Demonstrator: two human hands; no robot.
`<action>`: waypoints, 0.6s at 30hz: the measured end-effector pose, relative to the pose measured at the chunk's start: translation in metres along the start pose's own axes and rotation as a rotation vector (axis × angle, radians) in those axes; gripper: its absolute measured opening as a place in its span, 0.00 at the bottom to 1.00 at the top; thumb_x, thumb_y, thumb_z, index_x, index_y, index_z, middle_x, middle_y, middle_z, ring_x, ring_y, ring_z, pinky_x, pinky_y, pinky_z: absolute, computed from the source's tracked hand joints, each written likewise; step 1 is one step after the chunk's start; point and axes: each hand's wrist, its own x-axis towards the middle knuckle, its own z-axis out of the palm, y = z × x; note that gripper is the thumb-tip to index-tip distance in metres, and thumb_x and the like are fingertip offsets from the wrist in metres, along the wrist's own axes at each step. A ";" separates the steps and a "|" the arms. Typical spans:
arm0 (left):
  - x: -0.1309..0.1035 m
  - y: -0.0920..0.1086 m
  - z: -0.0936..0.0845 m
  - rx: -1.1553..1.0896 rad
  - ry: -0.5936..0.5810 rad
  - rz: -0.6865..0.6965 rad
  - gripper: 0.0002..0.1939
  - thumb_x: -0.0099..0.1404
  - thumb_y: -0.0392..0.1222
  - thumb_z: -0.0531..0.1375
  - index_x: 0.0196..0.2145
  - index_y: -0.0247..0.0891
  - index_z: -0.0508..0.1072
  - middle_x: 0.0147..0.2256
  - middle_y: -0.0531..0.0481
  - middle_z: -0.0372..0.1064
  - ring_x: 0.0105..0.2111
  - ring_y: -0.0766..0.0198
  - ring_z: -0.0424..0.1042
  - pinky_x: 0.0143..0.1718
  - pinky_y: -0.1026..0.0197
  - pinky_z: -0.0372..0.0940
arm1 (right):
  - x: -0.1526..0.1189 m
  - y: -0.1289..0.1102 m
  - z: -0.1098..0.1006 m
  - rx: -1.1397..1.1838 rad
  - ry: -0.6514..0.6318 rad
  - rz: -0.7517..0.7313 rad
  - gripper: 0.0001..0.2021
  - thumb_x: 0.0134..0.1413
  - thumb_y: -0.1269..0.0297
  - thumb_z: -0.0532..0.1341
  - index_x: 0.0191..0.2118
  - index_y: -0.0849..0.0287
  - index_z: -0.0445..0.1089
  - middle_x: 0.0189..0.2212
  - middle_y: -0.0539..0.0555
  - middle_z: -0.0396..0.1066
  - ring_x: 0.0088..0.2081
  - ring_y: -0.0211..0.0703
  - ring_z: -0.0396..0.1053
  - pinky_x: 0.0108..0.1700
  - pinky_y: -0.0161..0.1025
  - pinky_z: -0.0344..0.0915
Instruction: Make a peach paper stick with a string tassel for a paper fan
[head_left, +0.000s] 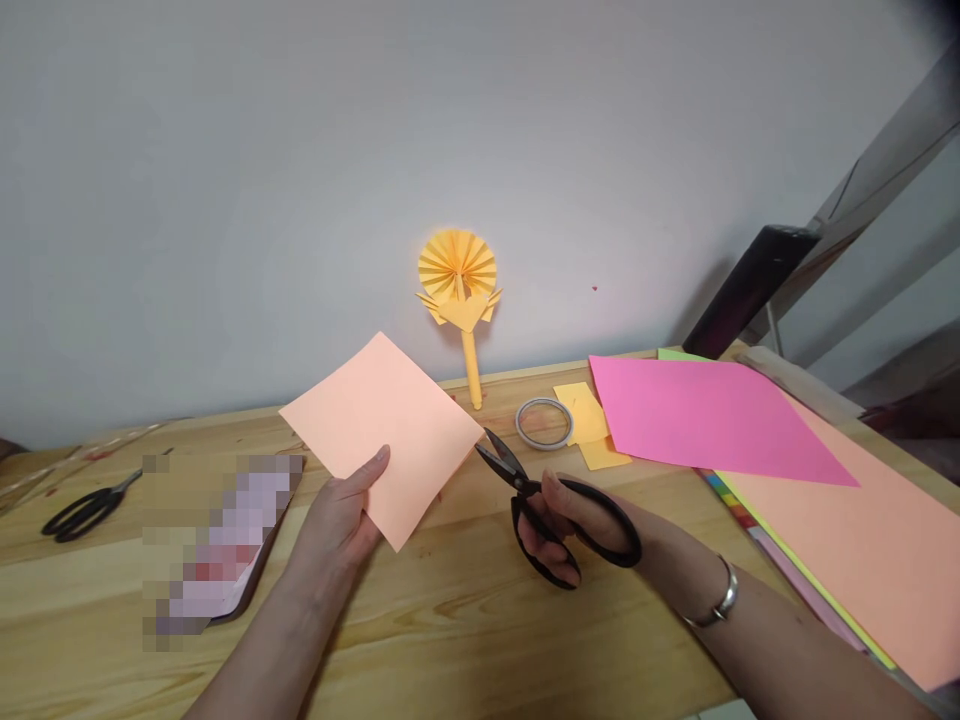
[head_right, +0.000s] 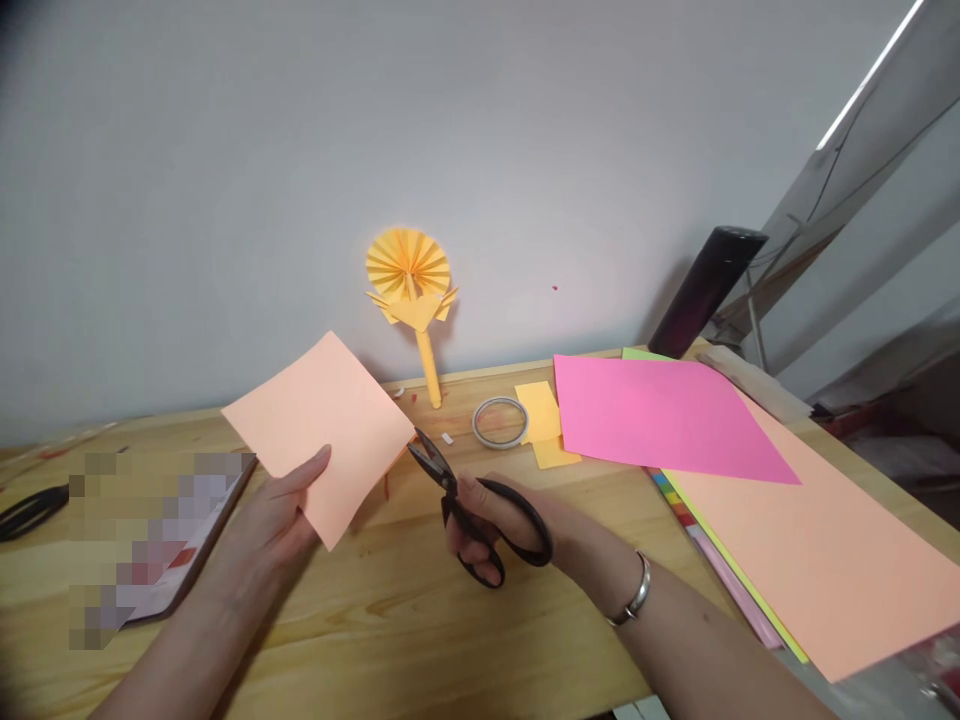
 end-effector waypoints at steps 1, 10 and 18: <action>0.000 -0.001 0.000 0.002 0.007 0.005 0.21 0.58 0.31 0.62 0.49 0.39 0.72 0.44 0.42 0.75 0.41 0.54 0.76 0.43 0.51 0.72 | 0.001 0.001 0.000 0.035 0.002 0.012 0.35 0.55 0.32 0.40 0.29 0.63 0.65 0.18 0.46 0.55 0.16 0.31 0.58 0.19 0.31 0.53; -0.004 -0.004 0.008 0.051 0.055 0.027 0.20 0.58 0.31 0.62 0.49 0.38 0.73 0.44 0.42 0.75 0.41 0.53 0.76 0.46 0.49 0.69 | 0.007 0.013 -0.004 0.169 -0.032 -0.004 0.36 0.52 0.30 0.43 0.29 0.64 0.64 0.16 0.45 0.57 0.15 0.33 0.59 0.18 0.32 0.55; -0.009 -0.004 0.014 0.037 0.030 0.035 0.22 0.57 0.31 0.63 0.50 0.38 0.72 0.46 0.41 0.74 0.44 0.51 0.75 0.47 0.50 0.69 | 0.003 0.003 -0.001 0.089 0.005 -0.028 0.37 0.51 0.29 0.43 0.28 0.64 0.65 0.18 0.46 0.56 0.16 0.32 0.59 0.19 0.32 0.55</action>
